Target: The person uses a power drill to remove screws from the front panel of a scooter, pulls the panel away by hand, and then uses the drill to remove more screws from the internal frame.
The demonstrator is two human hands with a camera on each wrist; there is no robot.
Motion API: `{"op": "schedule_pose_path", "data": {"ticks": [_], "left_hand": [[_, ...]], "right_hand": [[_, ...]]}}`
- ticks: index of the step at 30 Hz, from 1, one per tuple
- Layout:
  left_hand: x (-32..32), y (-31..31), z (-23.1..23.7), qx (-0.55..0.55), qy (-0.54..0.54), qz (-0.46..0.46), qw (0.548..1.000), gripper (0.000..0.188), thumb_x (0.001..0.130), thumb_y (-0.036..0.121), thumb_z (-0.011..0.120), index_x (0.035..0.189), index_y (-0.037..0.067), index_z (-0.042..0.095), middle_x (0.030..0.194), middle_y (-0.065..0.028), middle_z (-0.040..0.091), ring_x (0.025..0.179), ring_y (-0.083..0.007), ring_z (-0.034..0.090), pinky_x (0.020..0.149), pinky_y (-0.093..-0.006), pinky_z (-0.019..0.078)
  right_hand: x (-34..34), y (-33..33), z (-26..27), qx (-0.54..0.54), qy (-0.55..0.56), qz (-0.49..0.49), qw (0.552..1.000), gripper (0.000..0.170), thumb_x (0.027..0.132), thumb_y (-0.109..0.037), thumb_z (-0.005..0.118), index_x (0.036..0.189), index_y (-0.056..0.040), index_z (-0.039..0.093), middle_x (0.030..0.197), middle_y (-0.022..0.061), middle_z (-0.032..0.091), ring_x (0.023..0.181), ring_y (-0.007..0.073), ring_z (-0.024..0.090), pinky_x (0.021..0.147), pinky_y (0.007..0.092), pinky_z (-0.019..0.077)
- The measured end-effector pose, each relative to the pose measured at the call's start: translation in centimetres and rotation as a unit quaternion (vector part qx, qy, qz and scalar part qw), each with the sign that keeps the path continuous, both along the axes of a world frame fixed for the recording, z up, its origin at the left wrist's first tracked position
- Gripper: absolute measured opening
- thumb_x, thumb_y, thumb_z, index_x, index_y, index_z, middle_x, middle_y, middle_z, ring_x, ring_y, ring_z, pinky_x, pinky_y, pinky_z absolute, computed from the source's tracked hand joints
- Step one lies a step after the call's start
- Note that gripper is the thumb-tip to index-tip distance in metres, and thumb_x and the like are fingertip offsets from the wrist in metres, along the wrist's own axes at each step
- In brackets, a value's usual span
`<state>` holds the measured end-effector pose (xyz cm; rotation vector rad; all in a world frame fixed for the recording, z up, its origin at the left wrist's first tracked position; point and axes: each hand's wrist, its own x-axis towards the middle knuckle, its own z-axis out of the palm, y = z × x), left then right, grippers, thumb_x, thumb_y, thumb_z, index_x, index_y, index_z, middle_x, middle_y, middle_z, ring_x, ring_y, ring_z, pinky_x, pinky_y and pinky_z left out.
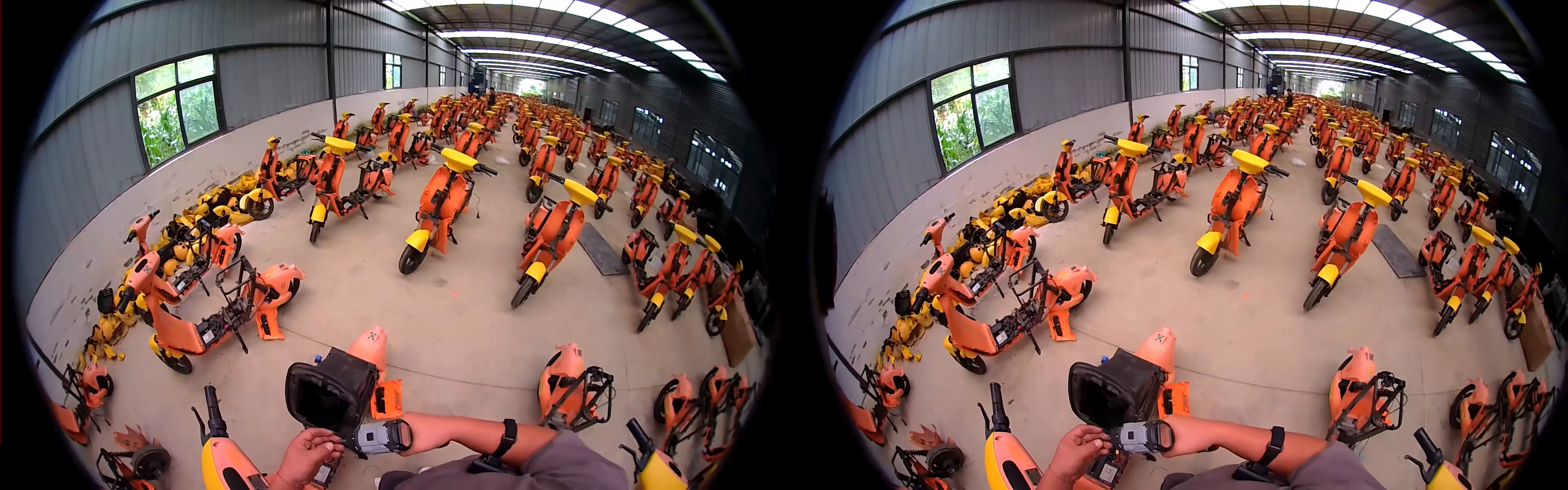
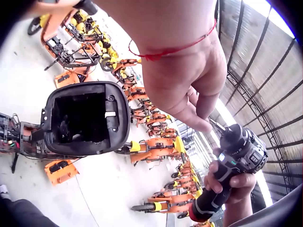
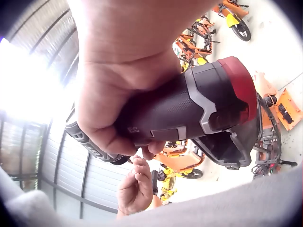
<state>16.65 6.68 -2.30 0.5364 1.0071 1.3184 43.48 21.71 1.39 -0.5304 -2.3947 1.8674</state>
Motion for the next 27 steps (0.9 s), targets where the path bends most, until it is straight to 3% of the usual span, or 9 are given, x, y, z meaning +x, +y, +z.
{"op": "schedule_pose_path", "data": {"ticks": [10, 14, 20, 27], "left_hand": [[0.3, -0.2, 0.6, 0.011, 0.061, -0.057, 0.996, 0.025, 0.094, -0.002, 0.06, 0.118, -0.005, 0.055, 0.115, -0.0223, 0.066, 0.099, -0.0267, 0.069, 0.083, -0.0339, 0.0586], [0.6, -0.4, 0.8, 0.018, 0.082, -0.076, 0.994, 0.023, 0.094, -0.001, 0.06, 0.116, -0.005, 0.056, 0.114, -0.0216, 0.067, 0.098, -0.0262, 0.069, 0.083, -0.0334, 0.0586], [0.3, -0.6, -0.1, 0.034, 0.102, -0.104, 0.989, 0.022, 0.093, -0.002, 0.06, 0.115, -0.004, 0.058, 0.113, -0.019, 0.068, 0.095, -0.0232, 0.07, 0.083, -0.033, 0.0583], [0.7, -0.8, 1.1, 0.047, 0.108, -0.113, 0.987, 0.02, 0.094, -0.002, 0.06, 0.114, -0.004, 0.059, 0.111, -0.0182, 0.069, 0.095, -0.0217, 0.07, 0.084, -0.0316, 0.0577]], "right_hand": [[1.2, -0.9, 1.2, 0.005, -0.019, -0.006, 1.0, 0.022, 0.072, -0.009, 0.07, 0.088, -0.0016, 0.058, 0.072, 0.0028, 0.06, 0.066, 0.0125, 0.054, 0.063, 0.0305, 0.0471], [1.6, -1.6, 1.4, 0.02, -0.011, -0.003, 1.0, 0.023, 0.075, -0.008, 0.072, 0.093, -0.0041, 0.059, 0.075, 0.0003, 0.061, 0.067, 0.0095, 0.052, 0.063, 0.0297, 0.0461], [1.5, -2.2, 0.1, 0.013, 0.006, 0.009, 1.0, 0.025, 0.074, -0.008, 0.071, 0.095, -0.0038, 0.059, 0.075, 0.0002, 0.061, 0.067, 0.0094, 0.052, 0.063, 0.0296, 0.0467], [2.4, -2.5, 2.4, 0.001, -0.03, -0.006, 1.0, 0.027, 0.072, -0.008, 0.069, 0.097, -0.0028, 0.058, 0.079, 0.0029, 0.061, 0.072, 0.012, 0.054, 0.067, 0.0302, 0.0477]]}}
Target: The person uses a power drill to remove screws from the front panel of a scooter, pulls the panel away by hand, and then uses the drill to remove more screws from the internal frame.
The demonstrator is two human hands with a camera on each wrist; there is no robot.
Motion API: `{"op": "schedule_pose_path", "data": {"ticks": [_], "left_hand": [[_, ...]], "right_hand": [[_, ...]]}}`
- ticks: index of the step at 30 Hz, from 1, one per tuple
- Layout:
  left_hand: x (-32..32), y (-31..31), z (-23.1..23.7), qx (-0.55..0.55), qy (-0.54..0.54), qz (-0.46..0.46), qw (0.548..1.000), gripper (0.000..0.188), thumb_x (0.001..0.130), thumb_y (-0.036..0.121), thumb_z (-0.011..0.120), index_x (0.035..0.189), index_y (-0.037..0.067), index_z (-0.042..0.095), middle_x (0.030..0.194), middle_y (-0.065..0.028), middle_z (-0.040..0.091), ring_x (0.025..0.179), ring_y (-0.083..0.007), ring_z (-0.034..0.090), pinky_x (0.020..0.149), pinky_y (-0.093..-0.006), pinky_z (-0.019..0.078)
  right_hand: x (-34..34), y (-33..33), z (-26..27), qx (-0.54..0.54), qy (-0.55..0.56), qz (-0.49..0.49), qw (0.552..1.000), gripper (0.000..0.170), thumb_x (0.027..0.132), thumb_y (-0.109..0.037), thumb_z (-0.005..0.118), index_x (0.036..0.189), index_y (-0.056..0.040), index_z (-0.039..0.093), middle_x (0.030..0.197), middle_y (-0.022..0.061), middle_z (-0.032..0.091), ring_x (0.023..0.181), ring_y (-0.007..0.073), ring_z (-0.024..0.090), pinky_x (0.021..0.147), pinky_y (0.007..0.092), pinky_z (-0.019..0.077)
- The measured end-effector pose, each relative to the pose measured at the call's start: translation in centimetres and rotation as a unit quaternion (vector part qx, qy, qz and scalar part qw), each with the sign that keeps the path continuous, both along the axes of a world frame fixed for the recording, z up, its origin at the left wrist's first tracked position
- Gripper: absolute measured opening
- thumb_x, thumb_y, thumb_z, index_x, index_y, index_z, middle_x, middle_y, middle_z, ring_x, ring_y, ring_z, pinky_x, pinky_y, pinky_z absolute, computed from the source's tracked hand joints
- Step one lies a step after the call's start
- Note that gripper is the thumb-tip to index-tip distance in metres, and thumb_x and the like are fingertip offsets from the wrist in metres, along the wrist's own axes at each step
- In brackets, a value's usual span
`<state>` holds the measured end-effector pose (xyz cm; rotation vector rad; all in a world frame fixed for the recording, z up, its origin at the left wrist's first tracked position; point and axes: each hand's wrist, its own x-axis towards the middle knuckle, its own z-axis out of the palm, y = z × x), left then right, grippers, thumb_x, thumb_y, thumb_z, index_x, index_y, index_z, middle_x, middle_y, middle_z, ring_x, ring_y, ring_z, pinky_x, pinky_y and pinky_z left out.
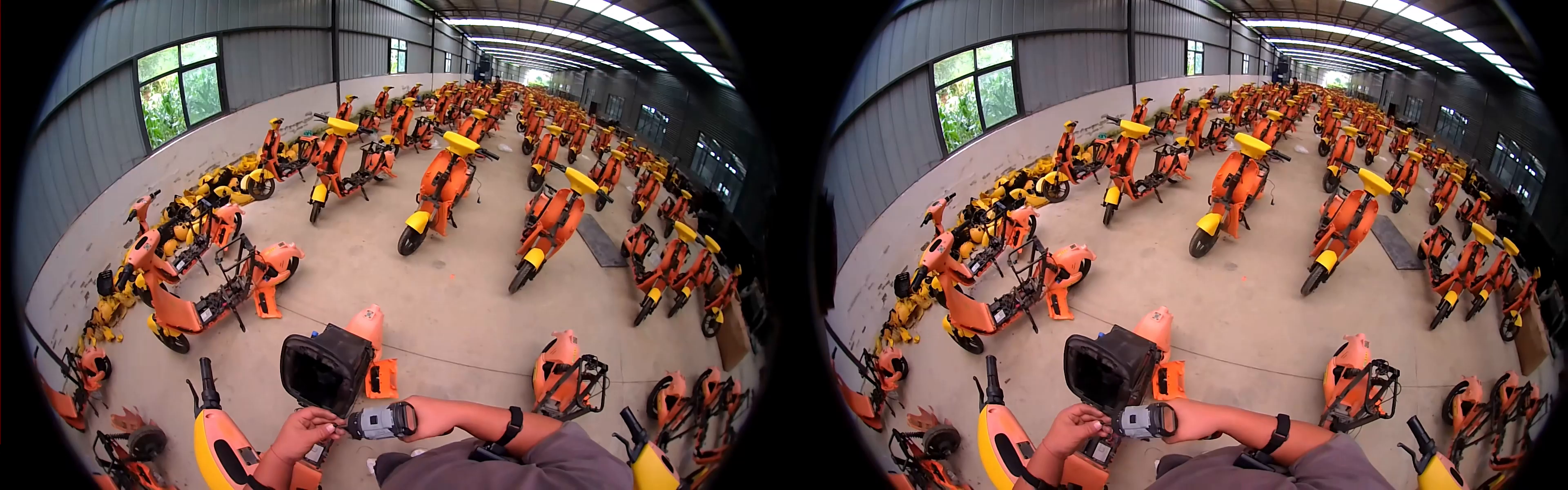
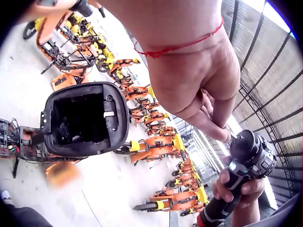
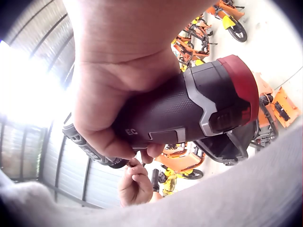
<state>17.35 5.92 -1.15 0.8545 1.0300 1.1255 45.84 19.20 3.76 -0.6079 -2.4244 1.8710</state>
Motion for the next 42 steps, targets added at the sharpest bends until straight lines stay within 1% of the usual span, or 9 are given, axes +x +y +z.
{"op": "schedule_pose_path", "data": {"ticks": [5, 11, 23, 30, 32, 37, 39, 41, 42], "left_hand": [[0.1, 0.1, -0.2, -0.001, 0.015, -0.009, 1.0, 0.02, 0.094, -0.003, 0.059, 0.114, -0.005, 0.059, 0.112, -0.0183, 0.069, 0.098, -0.0228, 0.069, 0.087, -0.0324, 0.0573], [0.1, 0.1, -1.4, 0.018, 0.002, -0.025, 1.0, 0.02, 0.094, -0.004, 0.059, 0.114, -0.007, 0.058, 0.111, -0.0188, 0.069, 0.1, -0.0237, 0.069, 0.09, -0.0329, 0.0567], [0.0, 0.1, -0.5, 0.01, 0.028, -0.047, 0.998, 0.02, 0.095, -0.003, 0.059, 0.114, -0.007, 0.059, 0.111, -0.0192, 0.069, 0.1, -0.0245, 0.069, 0.088, -0.0327, 0.0569], [-0.2, 0.3, -1.5, 0.007, 0.02, -0.056, 0.998, 0.021, 0.095, -0.003, 0.058, 0.116, -0.008, 0.058, 0.111, -0.0196, 0.068, 0.1, -0.0255, 0.069, 0.088, -0.0338, 0.0568], [0.1, 0.3, -1.6, 0.013, 0.027, -0.034, 0.999, 0.021, 0.094, -0.004, 0.059, 0.115, -0.008, 0.059, 0.109, -0.0192, 0.069, 0.098, -0.0255, 0.069, 0.087, -0.0351, 0.0573], [1.3, 0.2, -0.8, 0.038, 0.032, 0.029, 0.998, 0.019, 0.093, -0.005, 0.059, 0.112, -0.008, 0.059, 0.109, -0.0197, 0.069, 0.097, -0.0259, 0.07, 0.087, -0.0367, 0.0576], [1.7, 0.1, -0.7, 0.049, 0.081, 0.074, 0.993, 0.017, 0.094, -0.004, 0.058, 0.111, -0.008, 0.058, 0.111, -0.02, 0.068, 0.098, -0.0255, 0.069, 0.088, -0.036, 0.0574], [2.3, -0.1, -0.4, 0.068, 0.092, 0.09, 0.989, 0.017, 0.094, -0.006, 0.056, 0.111, -0.008, 0.059, 0.112, -0.0181, 0.068, 0.099, -0.0229, 0.069, 0.088, -0.033, 0.0568], [2.5, -0.1, -0.4, 0.089, 0.101, 0.108, 0.985, 0.017, 0.095, -0.007, 0.054, 0.111, -0.008, 0.06, 0.113, -0.0163, 0.069, 0.099, -0.0203, 0.069, 0.088, -0.03, 0.0563]], "right_hand": [[0.1, -0.2, -1.9, 0.009, 0.039, -0.004, 0.999, 0.023, 0.074, -0.008, 0.072, 0.092, -0.0032, 0.059, 0.073, 0.0005, 0.06, 0.066, 0.0095, 0.052, 0.063, 0.0299, 0.046], [0.3, -0.2, -1.3, -0.003, -0.016, 0.0, 1.0, 0.028, 0.072, -0.008, 0.069, 0.096, -0.0016, 0.057, 0.077, 0.0031, 0.059, 0.071, 0.0127, 0.054, 0.067, 0.03, 0.0477], [0.2, -0.2, -2.3, 0.006, 0.013, -0.006, 1.0, 0.02, 0.073, -0.01, 0.069, 0.088, -0.0022, 0.058, 0.071, 0.0022, 0.059, 0.066, 0.0122, 0.053, 0.063, 0.0312, 0.0465], [0.1, -0.3, -1.4, 0.017, 0.061, -0.003, 0.998, 0.027, 0.072, -0.008, 0.07, 0.096, -0.0026, 0.057, 0.078, 0.0034, 0.061, 0.07, 0.0123, 0.054, 0.066, 0.0308, 0.0476], [0.1, 0.1, -1.6, -0.005, -0.054, 0.008, 0.998, 0.036, 0.072, -0.009, 0.071, 0.104, -0.0026, 0.058, 0.085, 0.0042, 0.063, 0.076, 0.0134, 0.057, 0.072, 0.031, 0.049], [-0.1, -0.1, -3.3, -0.037, 0.006, -0.04, 0.998, 0.044, 0.072, -0.008, 0.072, 0.113, -0.0022, 0.057, 0.092, 0.0046, 0.065, 0.081, 0.0127, 0.058, 0.073, 0.0292, 0.0497], [-0.2, 0.3, -4.2, -0.038, 0.034, -0.051, 0.997, 0.045, 0.073, -0.006, 0.07, 0.115, -0.0024, 0.057, 0.095, 0.0046, 0.066, 0.082, 0.0122, 0.058, 0.073, 0.0286, 0.0498], [-0.8, 0.4, -4.4, -0.192, 0.105, -0.011, 0.976, 0.044, 0.074, 0.0, 0.067, 0.117, -0.0021, 0.057, 0.099, 0.0056, 0.068, 0.085, 0.0115, 0.059, 0.072, 0.028, 0.0505], [-0.8, 0.0, -2.8, -0.239, 0.107, -0.029, 0.965, 0.045, 0.074, 0.004, 0.064, 0.118, -0.002, 0.057, 0.101, 0.0059, 0.069, 0.088, 0.0119, 0.06, 0.072, 0.028, 0.0511]]}}
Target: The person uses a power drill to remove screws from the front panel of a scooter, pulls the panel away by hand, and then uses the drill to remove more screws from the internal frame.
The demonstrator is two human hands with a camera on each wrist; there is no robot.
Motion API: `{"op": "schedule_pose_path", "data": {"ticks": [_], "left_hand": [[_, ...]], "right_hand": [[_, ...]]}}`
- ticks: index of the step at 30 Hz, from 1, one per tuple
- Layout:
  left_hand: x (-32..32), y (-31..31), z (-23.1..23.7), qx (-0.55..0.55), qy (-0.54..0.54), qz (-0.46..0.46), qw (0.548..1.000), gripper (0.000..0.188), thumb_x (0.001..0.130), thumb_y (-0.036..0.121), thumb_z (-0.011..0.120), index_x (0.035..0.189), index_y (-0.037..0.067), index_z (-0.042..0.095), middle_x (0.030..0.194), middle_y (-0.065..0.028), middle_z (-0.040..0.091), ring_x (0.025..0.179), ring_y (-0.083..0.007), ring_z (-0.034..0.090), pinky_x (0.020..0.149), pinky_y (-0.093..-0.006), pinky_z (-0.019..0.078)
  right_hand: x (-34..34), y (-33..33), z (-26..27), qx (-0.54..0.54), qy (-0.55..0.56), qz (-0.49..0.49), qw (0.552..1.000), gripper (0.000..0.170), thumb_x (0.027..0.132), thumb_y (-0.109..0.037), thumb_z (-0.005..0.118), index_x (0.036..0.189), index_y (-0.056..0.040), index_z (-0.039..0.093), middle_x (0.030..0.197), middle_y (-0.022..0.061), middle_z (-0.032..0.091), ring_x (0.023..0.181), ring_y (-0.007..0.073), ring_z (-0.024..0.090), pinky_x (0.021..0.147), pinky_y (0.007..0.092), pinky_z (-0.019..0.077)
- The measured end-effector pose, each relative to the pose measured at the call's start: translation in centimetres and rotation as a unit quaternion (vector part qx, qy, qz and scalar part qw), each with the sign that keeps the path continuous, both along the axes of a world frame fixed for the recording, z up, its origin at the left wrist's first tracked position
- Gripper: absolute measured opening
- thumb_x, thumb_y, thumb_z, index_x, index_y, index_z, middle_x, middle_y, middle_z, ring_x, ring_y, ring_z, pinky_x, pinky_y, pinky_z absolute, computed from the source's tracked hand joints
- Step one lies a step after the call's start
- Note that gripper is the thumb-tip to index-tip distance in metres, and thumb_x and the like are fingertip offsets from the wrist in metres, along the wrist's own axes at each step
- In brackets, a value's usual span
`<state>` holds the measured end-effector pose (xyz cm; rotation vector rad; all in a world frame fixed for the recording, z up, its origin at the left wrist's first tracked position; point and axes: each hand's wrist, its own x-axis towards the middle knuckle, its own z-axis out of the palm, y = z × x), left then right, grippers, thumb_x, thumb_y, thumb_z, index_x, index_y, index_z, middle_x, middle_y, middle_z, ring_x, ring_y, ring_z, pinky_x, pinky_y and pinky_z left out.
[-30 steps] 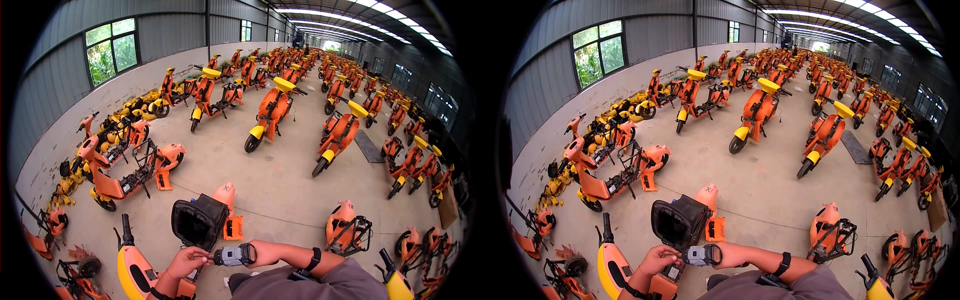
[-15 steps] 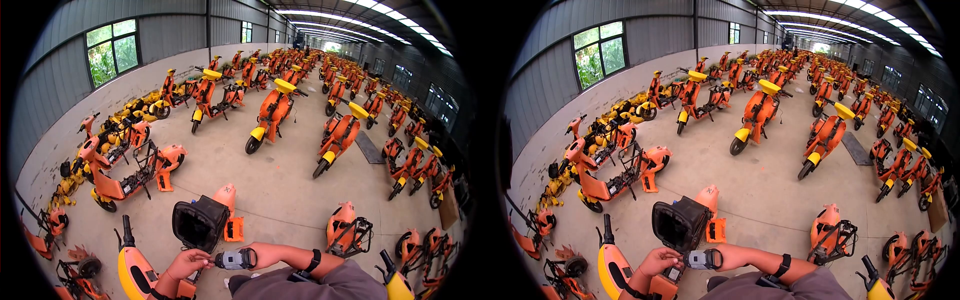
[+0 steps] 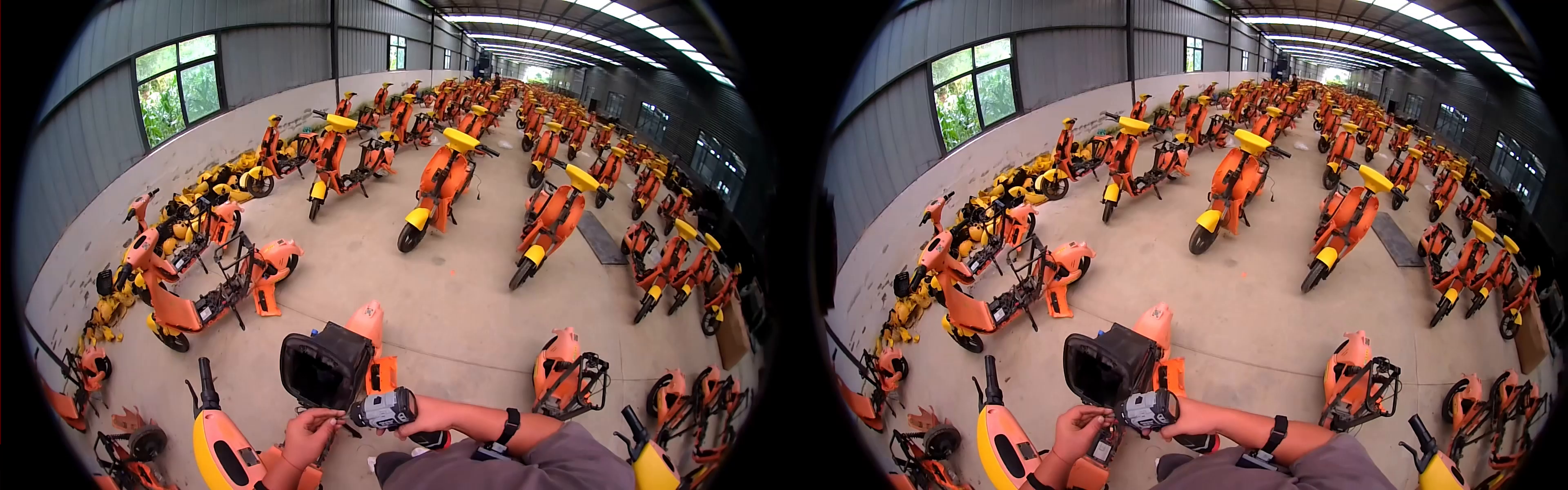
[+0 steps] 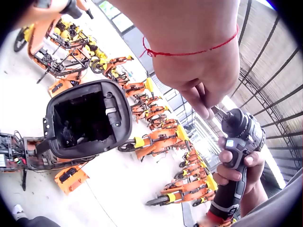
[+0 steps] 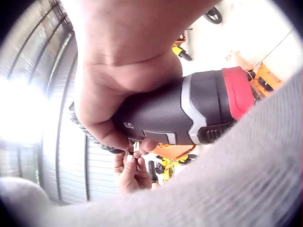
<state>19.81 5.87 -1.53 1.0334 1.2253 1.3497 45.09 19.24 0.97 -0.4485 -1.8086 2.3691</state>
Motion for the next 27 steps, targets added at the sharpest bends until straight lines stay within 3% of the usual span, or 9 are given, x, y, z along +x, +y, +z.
{"op": "schedule_pose_path", "data": {"ticks": [8, 10, 11, 13, 21, 27], "left_hand": [[0.8, -0.1, -0.9, 0.046, 0.022, 0.065, 0.997, 0.017, 0.094, -0.006, 0.055, 0.11, -0.008, 0.061, 0.111, -0.0155, 0.07, 0.098, -0.0196, 0.069, 0.085, -0.0279, 0.0558], [0.4, 0.1, -1.1, 0.025, 0.015, 0.031, 0.999, 0.018, 0.094, -0.005, 0.055, 0.112, -0.008, 0.059, 0.111, -0.0157, 0.069, 0.099, -0.02, 0.069, 0.087, -0.0291, 0.0557], [0.3, 0.2, -1.2, 0.025, 0.015, 0.032, 0.999, 0.018, 0.094, -0.005, 0.055, 0.112, -0.008, 0.059, 0.111, -0.0157, 0.069, 0.099, -0.02, 0.069, 0.087, -0.0291, 0.0557], [0.4, 0.3, -1.4, 0.035, -0.013, 0.009, 0.999, 0.019, 0.094, -0.004, 0.057, 0.113, -0.008, 0.057, 0.113, -0.0162, 0.069, 0.1, -0.0207, 0.068, 0.088, -0.0303, 0.0556], [-0.2, 0.3, -1.7, 0.006, -0.054, 0.008, 0.999, 0.019, 0.093, -0.005, 0.059, 0.112, -0.007, 0.056, 0.113, -0.0182, 0.068, 0.101, -0.0232, 0.069, 0.089, -0.0323, 0.0565], [-0.1, 0.5, -1.7, -0.013, -0.089, 0.0, 0.996, 0.018, 0.093, -0.007, 0.058, 0.111, -0.007, 0.058, 0.112, -0.0187, 0.068, 0.1, -0.0236, 0.069, 0.089, -0.0325, 0.0571]], "right_hand": [[-0.2, -0.2, -1.4, -0.09, 0.003, -0.037, 0.995, 0.045, 0.073, 0.003, 0.067, 0.118, -0.0018, 0.058, 0.1, 0.0059, 0.068, 0.088, 0.0121, 0.061, 0.074, 0.0286, 0.0517], [-0.1, 0.7, -3.6, 0.058, -0.006, -0.027, 0.998, 0.045, 0.074, -0.005, 0.072, 0.117, -0.0012, 0.057, 0.099, 0.0058, 0.068, 0.088, 0.0127, 0.06, 0.078, 0.0299, 0.0514], [0.1, 0.8, -3.8, 0.058, -0.005, -0.026, 0.998, 0.045, 0.074, -0.005, 0.072, 0.117, -0.0012, 0.057, 0.099, 0.0058, 0.068, 0.088, 0.0127, 0.06, 0.078, 0.0299, 0.0514], [0.5, 1.0, -3.4, 0.178, -0.073, -0.035, 0.981, 0.047, 0.074, -0.011, 0.076, 0.116, -0.0009, 0.057, 0.097, 0.0054, 0.067, 0.087, 0.0135, 0.06, 0.081, 0.0304, 0.0505], [0.2, 0.3, -1.6, 0.199, -0.088, -0.047, 0.975, 0.043, 0.073, -0.012, 0.076, 0.111, -0.0024, 0.057, 0.093, 0.0047, 0.066, 0.083, 0.0136, 0.059, 0.078, 0.0305, 0.0505], [0.5, 0.4, 0.9, 0.206, -0.166, 0.009, 0.964, 0.041, 0.073, -0.011, 0.075, 0.109, -0.0024, 0.057, 0.091, 0.0047, 0.065, 0.081, 0.014, 0.059, 0.076, 0.0314, 0.0504]]}}
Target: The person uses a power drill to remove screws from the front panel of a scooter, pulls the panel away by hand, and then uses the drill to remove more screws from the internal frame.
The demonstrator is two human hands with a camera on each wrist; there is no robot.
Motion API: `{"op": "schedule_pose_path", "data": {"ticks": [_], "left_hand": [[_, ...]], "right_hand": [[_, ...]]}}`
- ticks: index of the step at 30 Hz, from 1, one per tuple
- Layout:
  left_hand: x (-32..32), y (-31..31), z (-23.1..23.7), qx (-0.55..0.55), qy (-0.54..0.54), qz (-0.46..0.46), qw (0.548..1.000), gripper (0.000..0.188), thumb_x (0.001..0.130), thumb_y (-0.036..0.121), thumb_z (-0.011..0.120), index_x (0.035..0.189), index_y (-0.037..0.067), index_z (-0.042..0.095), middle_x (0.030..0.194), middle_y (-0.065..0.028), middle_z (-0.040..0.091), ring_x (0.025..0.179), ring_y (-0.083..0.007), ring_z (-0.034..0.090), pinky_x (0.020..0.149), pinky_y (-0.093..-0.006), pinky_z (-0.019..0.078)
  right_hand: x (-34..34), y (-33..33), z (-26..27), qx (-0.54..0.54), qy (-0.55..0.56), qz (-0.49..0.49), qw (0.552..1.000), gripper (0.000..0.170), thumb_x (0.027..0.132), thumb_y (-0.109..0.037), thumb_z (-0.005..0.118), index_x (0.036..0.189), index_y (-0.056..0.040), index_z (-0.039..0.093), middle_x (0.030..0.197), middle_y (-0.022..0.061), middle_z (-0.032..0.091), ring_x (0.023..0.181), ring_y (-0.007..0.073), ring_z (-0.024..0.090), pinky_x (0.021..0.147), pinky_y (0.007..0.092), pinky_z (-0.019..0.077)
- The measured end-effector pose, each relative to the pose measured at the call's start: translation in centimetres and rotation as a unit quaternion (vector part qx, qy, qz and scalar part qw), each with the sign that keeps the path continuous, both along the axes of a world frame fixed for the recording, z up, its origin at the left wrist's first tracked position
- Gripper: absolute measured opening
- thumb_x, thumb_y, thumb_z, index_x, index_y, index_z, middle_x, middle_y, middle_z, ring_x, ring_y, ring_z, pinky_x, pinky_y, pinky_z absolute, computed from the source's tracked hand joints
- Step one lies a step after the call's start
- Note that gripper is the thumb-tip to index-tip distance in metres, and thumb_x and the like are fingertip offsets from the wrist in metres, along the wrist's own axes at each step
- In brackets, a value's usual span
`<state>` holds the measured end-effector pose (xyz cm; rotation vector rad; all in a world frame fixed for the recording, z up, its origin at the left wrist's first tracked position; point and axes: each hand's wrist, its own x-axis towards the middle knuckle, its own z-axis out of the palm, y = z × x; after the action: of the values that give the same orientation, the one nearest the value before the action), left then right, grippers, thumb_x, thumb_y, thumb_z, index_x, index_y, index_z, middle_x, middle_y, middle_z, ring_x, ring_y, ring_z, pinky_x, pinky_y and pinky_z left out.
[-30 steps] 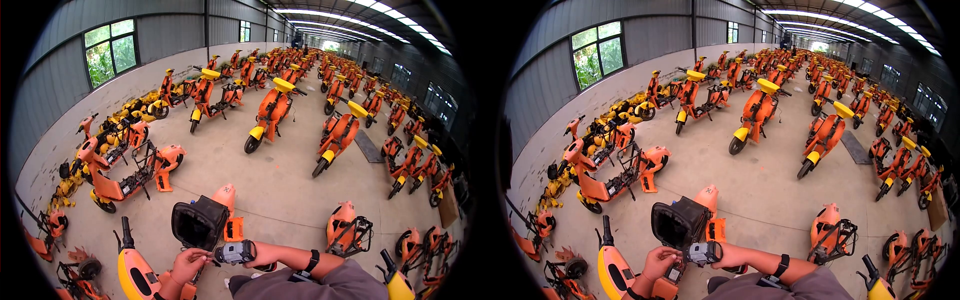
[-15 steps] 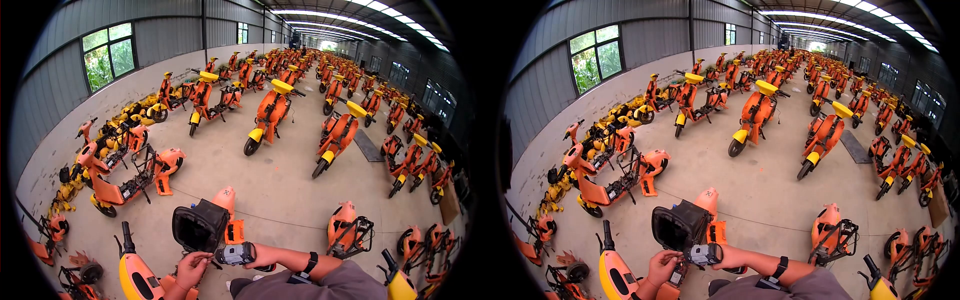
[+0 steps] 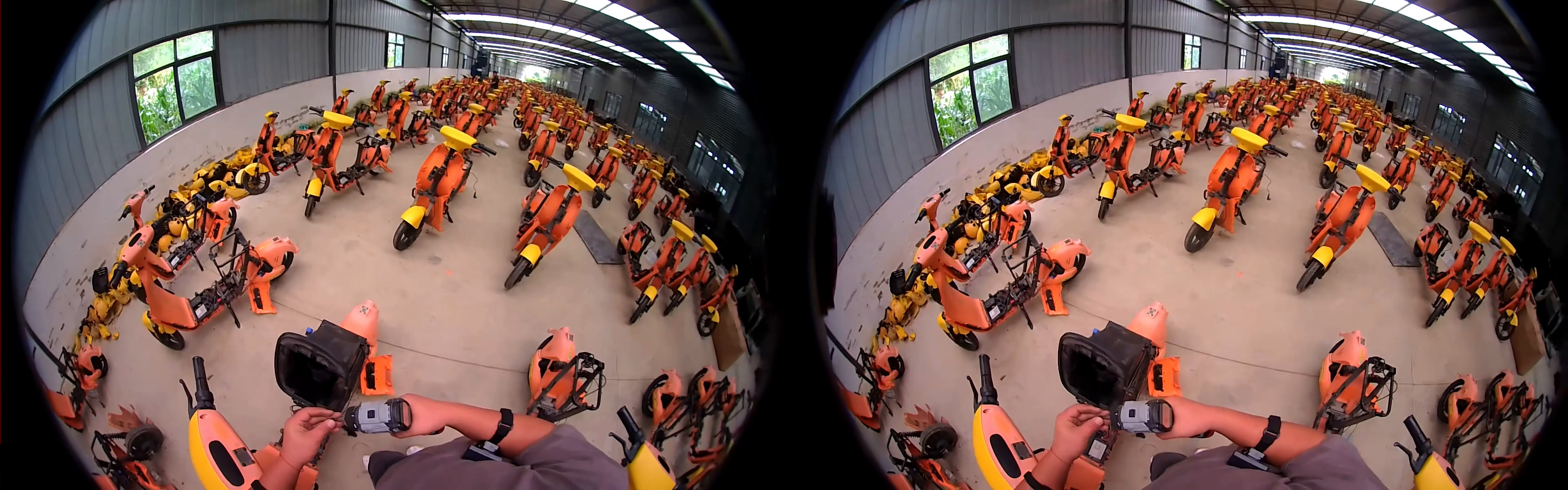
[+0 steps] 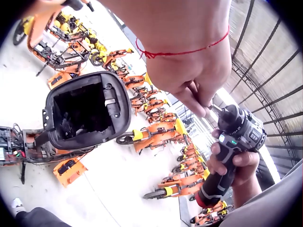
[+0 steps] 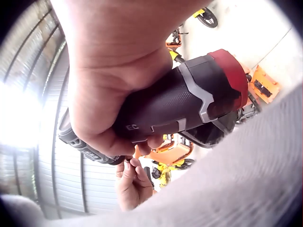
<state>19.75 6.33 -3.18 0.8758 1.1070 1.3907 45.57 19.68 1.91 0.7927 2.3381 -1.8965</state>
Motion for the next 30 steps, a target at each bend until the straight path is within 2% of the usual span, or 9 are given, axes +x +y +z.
{"op": "schedule_pose_path", "data": {"ticks": [4, 6, 11, 13, 14, 16, 21, 23, 30], "left_hand": [[0.4, -0.5, -0.2, 0.026, 0.095, 0.02, 0.995, 0.02, 0.093, -0.008, 0.058, 0.112, -0.008, 0.057, 0.113, -0.0188, 0.068, 0.102, -0.0238, 0.069, 0.091, -0.0324, 0.056], [0.3, -0.6, -0.1, 0.035, 0.075, 0.015, 0.996, 0.02, 0.093, -0.008, 0.057, 0.113, -0.008, 0.057, 0.113, -0.0186, 0.068, 0.102, -0.0239, 0.069, 0.091, -0.0325, 0.0558], [0.4, -0.3, 0.7, 0.022, 0.057, -0.011, 0.998, 0.023, 0.094, -0.004, 0.058, 0.116, -0.007, 0.057, 0.112, -0.0171, 0.069, 0.1, -0.0224, 0.069, 0.091, -0.0313, 0.055], [0.0, -0.1, 0.7, 0.003, 0.189, -0.035, 0.981, 0.021, 0.094, 0.004, 0.061, 0.113, -0.005, 0.061, 0.107, -0.0147, 0.071, 0.092, -0.0207, 0.071, 0.084, -0.0296, 0.055], [-0.4, 0.0, 0.6, 0.003, 0.19, -0.035, 0.981, 0.021, 0.094, 0.004, 0.061, 0.113, -0.005, 0.061, 0.107, -0.0147, 0.071, 0.092, -0.0207, 0.071, 0.084, -0.0296, 0.055], [-1.1, 0.1, 0.5, 0.064, 0.449, -0.069, 0.889, 0.018, 0.093, 0.011, 0.064, 0.107, -0.002, 0.065, 0.097, -0.0124, 0.071, 0.082, -0.0211, 0.07, 0.076, -0.0294, 0.054], [-0.6, -0.1, 0.5, 0.062, 0.395, -0.04, 0.916, 0.011, 0.093, 0.009, 0.063, 0.097, -0.001, 0.067, 0.086, -0.0109, 0.07, 0.076, -0.0196, 0.067, 0.071, -0.0309, 0.0531], [-0.6, -0.2, 0.7, 0.072, 0.391, -0.038, 0.917, 0.011, 0.092, 0.008, 0.064, 0.097, 0.0, 0.067, 0.085, -0.011, 0.07, 0.075, -0.0212, 0.067, 0.07, -0.0315, 0.0532], [-0.4, 0.0, 0.8, 0.146, 0.483, -0.007, 0.863, 0.012, 0.088, 0.01, 0.067, 0.095, 0.001, 0.068, 0.085, -0.0126, 0.068, 0.074, -0.0292, 0.066, 0.067, -0.0337, 0.0526]], "right_hand": [[-0.1, 0.2, -1.4, 0.013, 0.02, -0.015, 1.0, 0.039, 0.075, -0.009, 0.072, 0.111, -0.0021, 0.058, 0.094, 0.0046, 0.066, 0.083, 0.0124, 0.059, 0.076, 0.0295, 0.0503], [-0.6, 0.3, -3.5, -0.146, 0.179, 0.012, 0.973, 0.04, 0.076, -0.005, 0.069, 0.114, -0.0022, 0.058, 0.099, 0.0033, 0.068, 0.084, 0.012, 0.059, 0.078, 0.0285, 0.0502], [-0.2, 0.2, -4.4, -0.111, 0.191, 0.026, 0.975, 0.044, 0.075, 0.0, 0.067, 0.118, -0.0019, 0.057, 0.104, 0.0027, 0.069, 0.089, 0.0101, 0.06, 0.078, 0.0274, 0.0504], [-0.1, 0.3, -4.5, -0.113, 0.19, 0.026, 0.975, 0.044, 0.075, 0.0, 0.067, 0.118, -0.0019, 0.057, 0.104, 0.0025, 0.069, 0.089, 0.0101, 0.06, 0.078, 0.0275, 0.0504], [-0.1, 0.4, -4.6, -0.117, 0.187, 0.026, 0.975, 0.043, 0.075, 0.0, 0.067, 0.117, -0.0018, 0.057, 0.103, 0.0023, 0.069, 0.088, 0.0101, 0.059, 0.077, 0.0275, 0.0504], [-0.1, 0.3, -4.7, -0.116, 0.19, 0.027, 0.975, 0.043, 0.075, 0.0, 0.067, 0.117, -0.0019, 0.057, 0.103, 0.0022, 0.069, 0.087, 0.0099, 0.059, 0.077, 0.0273, 0.0505], [-0.3, 0.4, -4.5, -0.112, 0.2, 0.041, 0.972, 0.044, 0.075, 0.001, 0.066, 0.117, -0.0019, 0.057, 0.102, 0.0024, 0.069, 0.085, 0.0096, 0.059, 0.073, 0.027, 0.051], [-0.3, 0.2, -3.8, -0.175, 0.193, 0.031, 0.965, 0.046, 0.075, 0.002, 0.065, 0.12, -0.0019, 0.057, 0.103, 0.0035, 0.069, 0.086, 0.0102, 0.06, 0.072, 0.0271, 0.0518], [0.0, 0.3, -2.9, -0.225, 0.17, 0.023, 0.959, 0.052, 0.076, 0.003, 0.066, 0.127, -0.0023, 0.054, 0.106, 0.0073, 0.069, 0.09, 0.0123, 0.062, 0.073, 0.0284, 0.0533]]}}
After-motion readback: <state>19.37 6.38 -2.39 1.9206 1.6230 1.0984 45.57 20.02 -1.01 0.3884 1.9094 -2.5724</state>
